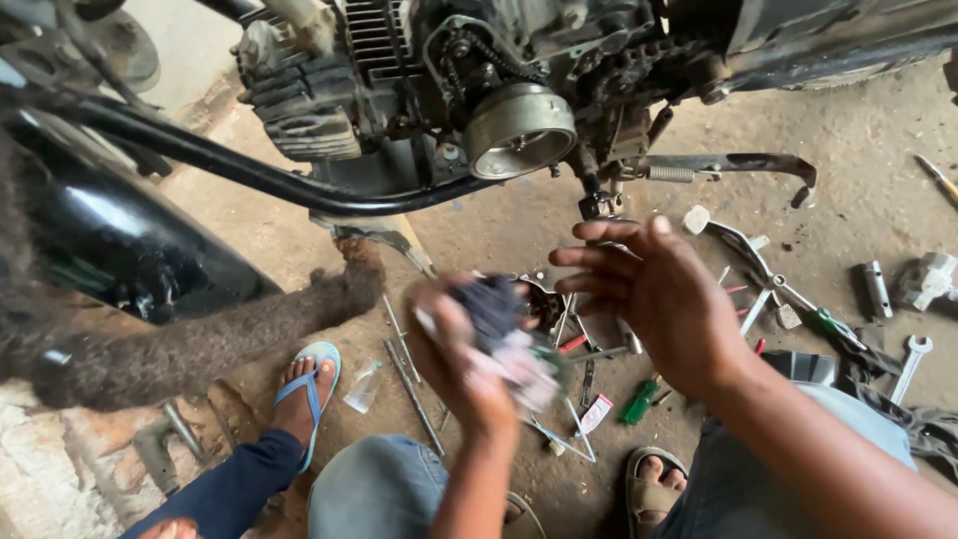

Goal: The person is repairing and reassembling a motorcycle engine component, specifically working on the stator/magneto area.

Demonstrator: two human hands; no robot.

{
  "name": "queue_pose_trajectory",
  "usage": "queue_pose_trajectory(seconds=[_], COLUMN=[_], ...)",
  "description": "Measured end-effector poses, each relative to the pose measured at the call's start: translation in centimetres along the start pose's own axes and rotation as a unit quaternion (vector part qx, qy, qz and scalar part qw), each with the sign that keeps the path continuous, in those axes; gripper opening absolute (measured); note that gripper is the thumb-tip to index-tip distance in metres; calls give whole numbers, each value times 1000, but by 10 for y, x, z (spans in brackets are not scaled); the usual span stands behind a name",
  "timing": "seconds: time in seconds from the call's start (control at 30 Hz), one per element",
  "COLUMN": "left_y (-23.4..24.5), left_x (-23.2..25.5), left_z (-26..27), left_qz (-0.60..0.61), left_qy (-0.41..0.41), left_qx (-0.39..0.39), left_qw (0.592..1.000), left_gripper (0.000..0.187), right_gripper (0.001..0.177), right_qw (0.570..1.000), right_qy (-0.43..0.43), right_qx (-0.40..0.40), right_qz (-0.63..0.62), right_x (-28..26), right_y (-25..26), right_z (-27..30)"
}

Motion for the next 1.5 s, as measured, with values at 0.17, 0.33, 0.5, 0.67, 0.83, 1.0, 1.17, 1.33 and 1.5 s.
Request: queue_pose_trajectory(seconds=[0.17, 0.33, 0.5, 0.67, 0.83, 1.0, 1.17, 1.33, 1.5], left_y=[-80, -60, -35, 14, 32, -9, -1, -6, -11], left_x=[13, 16, -2, -24, -11, 1, -14, -27, -12], left_z=[50, 36, 13, -19, -34, 0, 2, 5, 0], left_qz=[-337, -405, -315, -266, 83, 218, 45, -153, -326], left_qy=[-281, -207, -186, -118, 35, 233, 236, 54, -109], left_qx=[-197, -173, -129, -55, 5, -321, -402, -257, -226], left_qw=[877, 874, 922, 955, 996, 892, 883, 952, 911], left_gripper=[27, 30, 21, 22, 27, 53, 26, 21, 26], right_gripper=[59, 48, 31, 28, 71, 88, 93, 94, 93], right_qw=[995, 980, 985, 744, 912, 971, 952, 908, 932], right_qy=[-11, -31, 0, -128, -164, -35, -117, -145, -115], right_qx=[7, -2, 98, 37, -14, -129, -81, -11, 18], right_qz=[101, 196, 139, 655, 376, 199, 269, 393, 342], right_x=[38, 111, 144, 87, 29, 10, 11, 12, 16], right_y=[37, 78, 89, 12, -33, -37, -26, -28, -22], right_z=[17, 45, 24, 4, -6, -10, -14, -21, -25])
Point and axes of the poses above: each hand's wrist, its own z-axis away from the middle knuckle, its own y-axis out of the back of the hand, x = y × z, the point moved 2 cm from there along -z, towards the middle knuckle, and after that the axes turned 13 degrees about -x, right-handed, at the moved point
